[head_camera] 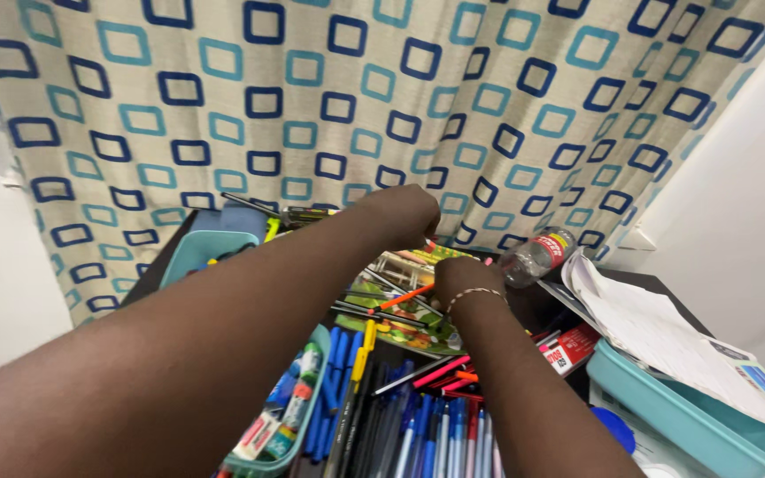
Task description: The person organizes stationery items on a desk. They sort pens and markers by color, place them into containers, and arrange other items like erasers and scissors into a small blue bin. The person also moves a plastic bottle and a small container to a drawer.
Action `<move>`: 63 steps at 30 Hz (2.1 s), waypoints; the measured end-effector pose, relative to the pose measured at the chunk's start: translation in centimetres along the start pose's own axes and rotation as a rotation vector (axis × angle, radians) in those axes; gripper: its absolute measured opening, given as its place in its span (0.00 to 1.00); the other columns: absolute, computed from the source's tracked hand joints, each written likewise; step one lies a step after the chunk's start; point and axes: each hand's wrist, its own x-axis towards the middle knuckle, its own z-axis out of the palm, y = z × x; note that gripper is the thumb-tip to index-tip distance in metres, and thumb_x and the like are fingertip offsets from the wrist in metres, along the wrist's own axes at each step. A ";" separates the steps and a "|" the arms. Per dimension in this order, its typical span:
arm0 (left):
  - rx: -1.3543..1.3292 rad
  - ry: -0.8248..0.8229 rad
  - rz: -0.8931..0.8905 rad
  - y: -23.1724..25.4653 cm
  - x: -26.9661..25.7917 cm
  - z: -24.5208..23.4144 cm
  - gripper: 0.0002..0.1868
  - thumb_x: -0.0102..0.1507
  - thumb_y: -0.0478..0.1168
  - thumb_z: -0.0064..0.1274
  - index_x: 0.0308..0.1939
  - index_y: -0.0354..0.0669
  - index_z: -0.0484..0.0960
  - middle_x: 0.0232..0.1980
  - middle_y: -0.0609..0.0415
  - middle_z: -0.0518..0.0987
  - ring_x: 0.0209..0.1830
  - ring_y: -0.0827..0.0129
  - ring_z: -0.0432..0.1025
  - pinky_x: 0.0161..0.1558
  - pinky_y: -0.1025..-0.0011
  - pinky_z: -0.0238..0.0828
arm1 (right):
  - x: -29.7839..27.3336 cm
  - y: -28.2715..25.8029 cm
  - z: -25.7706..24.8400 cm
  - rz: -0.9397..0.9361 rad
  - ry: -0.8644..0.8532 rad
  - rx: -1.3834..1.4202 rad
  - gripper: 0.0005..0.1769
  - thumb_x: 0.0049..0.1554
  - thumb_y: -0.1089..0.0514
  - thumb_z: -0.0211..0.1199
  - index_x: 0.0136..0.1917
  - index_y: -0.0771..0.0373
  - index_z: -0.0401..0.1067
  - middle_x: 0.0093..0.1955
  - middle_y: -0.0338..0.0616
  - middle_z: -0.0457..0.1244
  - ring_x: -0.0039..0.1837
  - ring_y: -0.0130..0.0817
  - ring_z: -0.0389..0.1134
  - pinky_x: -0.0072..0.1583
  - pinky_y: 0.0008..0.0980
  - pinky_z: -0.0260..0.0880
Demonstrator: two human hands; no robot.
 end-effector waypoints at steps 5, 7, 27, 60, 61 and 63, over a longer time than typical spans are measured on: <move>-0.032 0.051 0.014 -0.7 -4.2 -1.8 0.14 0.58 0.42 0.64 0.48 0.51 0.87 0.49 0.53 0.85 0.50 0.58 0.79 0.50 0.59 0.76 | 0.1 0.5 1.2 0.004 0.106 0.040 0.16 0.54 0.49 0.71 0.55 0.54 0.78 0.56 0.49 0.71 0.60 0.47 0.72 0.57 0.50 0.72; -0.027 0.067 0.011 -0.6 -6.3 -2.5 0.13 0.58 0.44 0.64 0.47 0.50 0.87 0.48 0.52 0.85 0.50 0.58 0.79 0.50 0.59 0.76 | -0.1 0.8 1.9 0.000 0.138 0.095 0.17 0.54 0.49 0.71 0.55 0.54 0.77 0.54 0.49 0.71 0.59 0.47 0.73 0.57 0.49 0.72; -0.404 0.362 0.029 -3.1 -26.1 -4.7 0.13 0.56 0.43 0.62 0.42 0.45 0.90 0.41 0.50 0.87 0.40 0.57 0.81 0.44 0.61 0.76 | -5.9 -0.8 1.1 0.008 0.553 0.385 0.12 0.54 0.55 0.69 0.52 0.53 0.80 0.58 0.48 0.65 0.59 0.49 0.68 0.60 0.47 0.69; -0.633 0.766 -0.265 -1.9 -26.4 7.0 0.22 0.51 0.23 0.51 0.46 0.43 0.87 0.50 0.49 0.83 0.54 0.54 0.76 0.56 0.62 0.72 | -15.2 -13.4 -2.5 -0.578 0.066 0.910 0.09 0.51 0.58 0.66 0.46 0.61 0.80 0.43 0.40 0.66 0.46 0.30 0.71 0.50 0.32 0.73; -0.619 0.749 -0.267 -1.7 -26.5 6.7 0.22 0.49 0.25 0.55 0.46 0.43 0.86 0.49 0.48 0.82 0.54 0.53 0.74 0.54 0.61 0.72 | -15.3 -13.5 -2.3 -0.583 0.082 0.893 0.10 0.51 0.58 0.66 0.47 0.61 0.80 0.43 0.41 0.66 0.45 0.31 0.70 0.50 0.32 0.72; -0.594 0.715 -0.265 -1.0 -27.3 6.2 0.23 0.44 0.29 0.63 0.45 0.43 0.85 0.49 0.48 0.81 0.53 0.51 0.71 0.52 0.60 0.71 | -15.4 -13.6 -2.0 -0.586 0.117 0.857 0.10 0.51 0.58 0.66 0.48 0.60 0.79 0.42 0.42 0.65 0.45 0.33 0.69 0.49 0.33 0.71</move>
